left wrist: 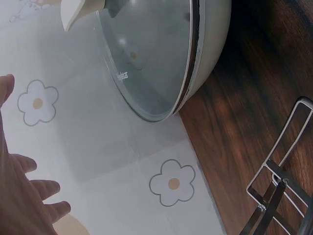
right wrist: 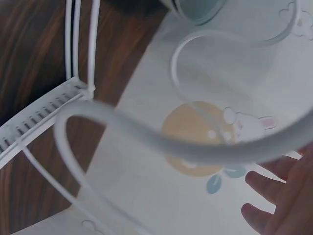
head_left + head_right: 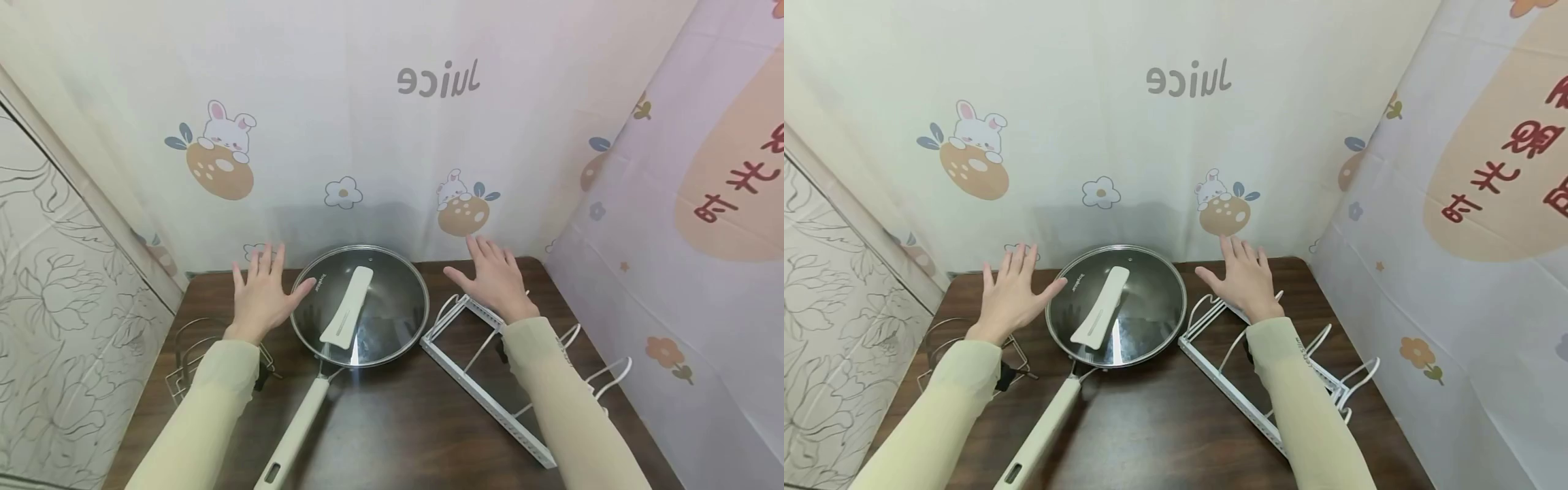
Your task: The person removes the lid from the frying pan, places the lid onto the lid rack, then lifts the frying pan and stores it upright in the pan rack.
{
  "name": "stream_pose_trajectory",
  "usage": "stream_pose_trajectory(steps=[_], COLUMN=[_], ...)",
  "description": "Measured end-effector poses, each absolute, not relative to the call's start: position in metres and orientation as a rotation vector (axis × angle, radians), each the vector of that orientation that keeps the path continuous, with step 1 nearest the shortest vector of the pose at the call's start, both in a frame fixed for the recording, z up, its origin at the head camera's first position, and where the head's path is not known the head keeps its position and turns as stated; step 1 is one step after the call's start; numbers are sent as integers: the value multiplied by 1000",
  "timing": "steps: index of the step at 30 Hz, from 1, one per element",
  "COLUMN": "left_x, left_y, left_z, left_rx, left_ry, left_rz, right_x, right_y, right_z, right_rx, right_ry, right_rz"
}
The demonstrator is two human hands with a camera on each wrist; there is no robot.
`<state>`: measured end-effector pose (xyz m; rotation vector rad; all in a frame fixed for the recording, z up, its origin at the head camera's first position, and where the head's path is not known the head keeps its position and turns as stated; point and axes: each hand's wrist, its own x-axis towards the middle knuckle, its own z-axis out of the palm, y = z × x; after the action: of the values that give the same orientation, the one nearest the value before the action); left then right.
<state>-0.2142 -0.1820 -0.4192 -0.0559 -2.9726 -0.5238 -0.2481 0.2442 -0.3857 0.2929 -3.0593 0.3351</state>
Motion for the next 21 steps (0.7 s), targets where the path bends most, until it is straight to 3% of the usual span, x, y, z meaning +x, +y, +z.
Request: stream_pose_trajectory(steps=[21], left_x=[-187], left_y=[-175], left_z=[-408], left_rx=[-167], left_ry=[-2956], left_rz=[-513], right_x=[-214], right_y=[200], right_z=[-373], right_rx=[400], right_ry=[-2924], right_rz=[562])
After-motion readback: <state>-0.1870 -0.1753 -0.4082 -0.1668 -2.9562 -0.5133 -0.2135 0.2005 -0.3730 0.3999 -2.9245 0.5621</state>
